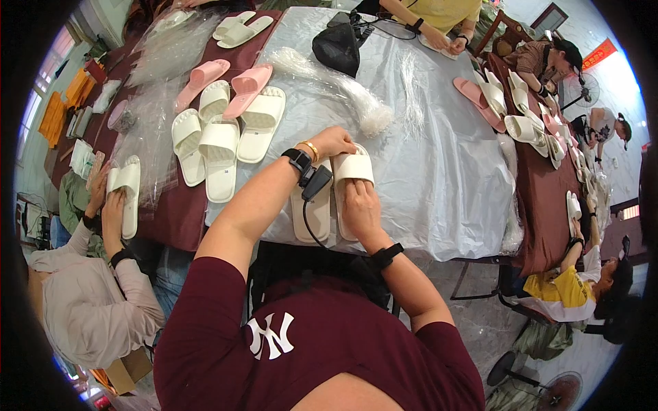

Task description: Assembling and inspecting white slippers at a manufacturing production table.

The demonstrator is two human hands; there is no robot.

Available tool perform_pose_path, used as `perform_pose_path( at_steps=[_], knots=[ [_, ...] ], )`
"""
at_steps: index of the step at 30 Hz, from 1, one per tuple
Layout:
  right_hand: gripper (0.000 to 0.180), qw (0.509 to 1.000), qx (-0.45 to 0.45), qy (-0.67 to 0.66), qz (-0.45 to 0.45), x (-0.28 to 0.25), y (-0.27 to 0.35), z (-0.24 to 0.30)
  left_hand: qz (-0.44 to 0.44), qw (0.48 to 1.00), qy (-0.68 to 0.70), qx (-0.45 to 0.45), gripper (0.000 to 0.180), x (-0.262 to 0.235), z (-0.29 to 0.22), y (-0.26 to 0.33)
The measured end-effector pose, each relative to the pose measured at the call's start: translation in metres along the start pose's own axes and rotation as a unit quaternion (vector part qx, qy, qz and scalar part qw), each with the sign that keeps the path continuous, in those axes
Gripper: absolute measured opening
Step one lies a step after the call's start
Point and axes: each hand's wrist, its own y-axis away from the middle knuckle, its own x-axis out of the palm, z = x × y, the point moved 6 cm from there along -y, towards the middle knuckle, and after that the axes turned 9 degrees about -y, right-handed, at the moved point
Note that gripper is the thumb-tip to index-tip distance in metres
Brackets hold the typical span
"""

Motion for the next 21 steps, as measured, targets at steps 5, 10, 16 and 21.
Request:
perform_pose_path(
  at_steps=[5,10,16,21],
  knots=[
    [0.031,0.996,0.031,-0.075,-0.027,-0.017,0.005,-0.002,-0.118,0.992,0.005,0.038,0.025,-0.024,-0.010,0.009],
    [0.022,0.966,0.138,-0.198,-0.096,-0.033,-0.023,-0.026,-0.161,0.979,0.108,0.070,0.022,-0.028,-0.002,0.026],
    [0.019,0.891,0.230,-0.385,-0.069,0.006,-0.064,-0.062,-0.165,0.962,0.193,0.105,0.021,-0.018,-0.005,0.043],
    [0.020,0.877,0.268,-0.399,-0.009,0.022,-0.065,-0.061,-0.160,0.957,0.219,0.102,0.022,-0.011,0.003,0.056]
  ],
)
